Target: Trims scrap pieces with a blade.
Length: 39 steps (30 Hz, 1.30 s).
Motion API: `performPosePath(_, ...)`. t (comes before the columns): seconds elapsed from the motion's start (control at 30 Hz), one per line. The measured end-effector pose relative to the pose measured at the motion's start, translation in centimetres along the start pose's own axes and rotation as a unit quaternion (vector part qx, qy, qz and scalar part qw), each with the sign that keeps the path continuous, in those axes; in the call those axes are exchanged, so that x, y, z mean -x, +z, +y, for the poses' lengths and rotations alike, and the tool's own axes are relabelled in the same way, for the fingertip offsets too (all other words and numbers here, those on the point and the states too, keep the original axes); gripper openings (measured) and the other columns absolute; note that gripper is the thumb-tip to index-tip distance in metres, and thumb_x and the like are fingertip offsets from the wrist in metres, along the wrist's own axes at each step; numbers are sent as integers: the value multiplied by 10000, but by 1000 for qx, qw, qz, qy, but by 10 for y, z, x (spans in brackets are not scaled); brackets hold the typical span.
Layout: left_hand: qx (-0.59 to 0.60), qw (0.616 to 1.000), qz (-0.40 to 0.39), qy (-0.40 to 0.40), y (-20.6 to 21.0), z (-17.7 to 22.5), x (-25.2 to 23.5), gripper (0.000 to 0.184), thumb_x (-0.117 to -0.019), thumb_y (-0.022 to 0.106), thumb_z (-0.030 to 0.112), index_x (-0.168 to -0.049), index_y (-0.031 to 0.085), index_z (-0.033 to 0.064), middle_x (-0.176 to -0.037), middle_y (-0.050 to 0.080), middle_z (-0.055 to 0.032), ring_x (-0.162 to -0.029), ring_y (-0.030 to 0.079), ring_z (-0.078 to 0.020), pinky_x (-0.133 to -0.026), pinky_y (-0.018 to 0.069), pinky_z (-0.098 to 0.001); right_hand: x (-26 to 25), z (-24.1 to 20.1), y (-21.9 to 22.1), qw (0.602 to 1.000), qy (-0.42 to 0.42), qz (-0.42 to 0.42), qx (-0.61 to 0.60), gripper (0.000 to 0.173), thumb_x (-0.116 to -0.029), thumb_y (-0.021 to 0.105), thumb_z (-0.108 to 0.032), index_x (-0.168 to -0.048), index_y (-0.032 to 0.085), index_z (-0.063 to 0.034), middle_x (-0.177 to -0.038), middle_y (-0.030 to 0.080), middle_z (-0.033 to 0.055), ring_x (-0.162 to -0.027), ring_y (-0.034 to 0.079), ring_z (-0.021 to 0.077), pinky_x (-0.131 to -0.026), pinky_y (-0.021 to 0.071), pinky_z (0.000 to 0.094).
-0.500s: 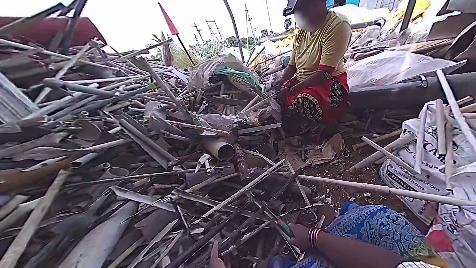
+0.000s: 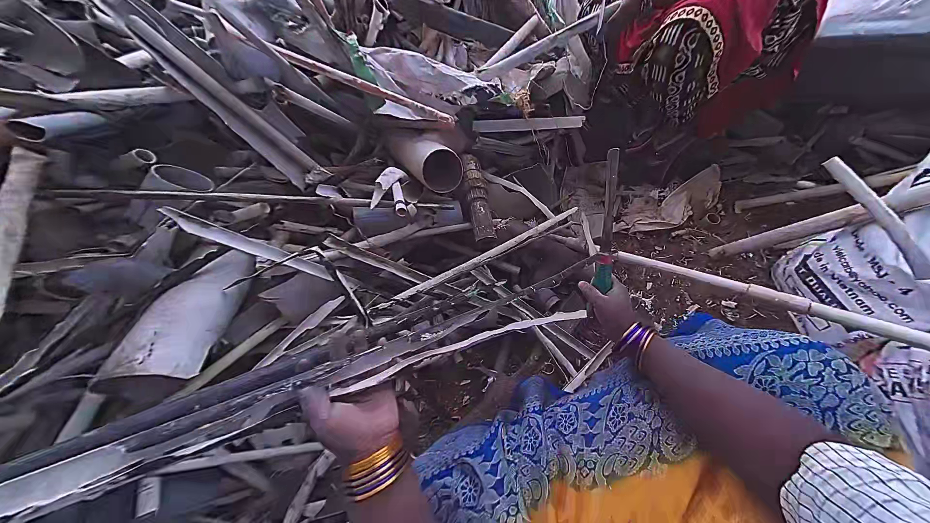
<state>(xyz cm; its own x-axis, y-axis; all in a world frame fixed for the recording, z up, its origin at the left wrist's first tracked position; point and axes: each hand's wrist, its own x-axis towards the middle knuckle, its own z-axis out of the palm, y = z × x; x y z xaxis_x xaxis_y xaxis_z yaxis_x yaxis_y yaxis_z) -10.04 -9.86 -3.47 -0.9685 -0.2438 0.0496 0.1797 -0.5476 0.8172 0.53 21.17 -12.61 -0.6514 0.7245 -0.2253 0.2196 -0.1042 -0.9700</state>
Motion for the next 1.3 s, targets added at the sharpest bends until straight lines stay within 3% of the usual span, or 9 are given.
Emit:
performPosePath(0.13, 113, 989, 31, 94, -24, 19, -23, 545, -1111, 83, 417, -1117, 519, 90, -841, 654, -60, -814, 686, -239, -816, 594, -485, -6, 11, 6, 997, 8, -41, 66, 287, -1013, 644, -206, -1182, 570, 13, -748, 557, 60, -536, 503, 103, -544, 479, 287)
performPosePath(0.27, 89, 981, 65, 156, -43, 26, -28, 544, -1104, 99, 367, -927, 534, 92, -649, 544, -25, -555, 582, -164, -554, 556, -332, 15, 18, 19, 952, 0, -173, 252, 366, -1040, 613, -280, -1219, 595, 38, -920, 627, 200, -810, 602, 311, -772, 474, 528)
performPosePath(0.47, 121, 985, 88, 84, -24, 27, -5, 534, -1104, 140, 420, -885, 564, 180, -609, 568, 43, -523, 587, -99, -521, 542, -275, 38, 34, 28, 870, -263, -258, 329, 467, -935, 608, -303, -1127, 631, 122, -1140, 621, 352, -996, 629, 518, -834, 458, 700)
performPosePath(0.6, 185, 980, 54, 54, -21, 40, 12, 475, -1086, 206, 433, -875, 563, 202, -595, 553, 61, -505, 571, -85, -499, 513, -249, 44, 48, 25, 845, -266, -365, 285, 705, -888, 581, -411, -1388, 502, 78, -1238, 611, 331, -1035, 637, 407, -874, 481, 603)
performPosePath(0.7, 219, 951, -164, 147, -77, 19, -23, 499, -1046, 339, 567, -1199, 576, 155, -839, 639, -42, -687, 648, -188, -612, 562, -353, 54, 42, 38, 822, -330, -379, 269, 597, -941, 569, -273, -1335, 480, 165, -1162, 611, 394, -1012, 642, 460, -892, 499, 600)
performPosePath(0.93, 68, 895, -118, 425, -63, 39, -37, 799, -1056, 93, 627, -1518, 293, 7, -1424, 519, -281, -1252, 587, -448, -1046, 491, -589, 175, -120, 75, 843, -333, -343, 245, 250, -922, 547, 121, -1110, 555, 285, -992, 644, 387, -871, 642, 306, -886, 497, 304)
performPosePath(1.1, 129, 941, -177, 257, -44, 62, -19, 561, -1106, 351, 459, -1569, 351, 142, -1349, 606, -211, -1151, 658, -378, -991, 533, -569, 93, -76, 42, 843, -405, -232, 268, 299, -968, 580, -26, -1184, 593, 180, -1128, 652, 354, -1039, 667, 379, -975, 520, 464)
performPosePath(1.2, 173, 962, -86, 195, -44, 87, -4, 431, -1056, 515, 440, -1319, 558, 102, -1135, 694, -120, -1009, 716, -270, -908, 589, -484, 30, -34, 13, 833, -479, -175, 214, 487, -979, 568, -260, -1245, 551, 149, -1177, 611, 372, -1106, 621, 436, -989, 475, 552)
performPosePath(1.3, 199, 973, 95, 71, 6, 122, 50, 206, -1051, 558, 343, -1056, 563, 137, -912, 667, -28, -862, 698, -166, -817, 597, -375, 35, -50, -5, 831, -494, -135, 219, 429, -972, 571, -205, -1200, 579, 159, -1204, 605, 398, -1155, 593, 537, -1005, 431, 646)
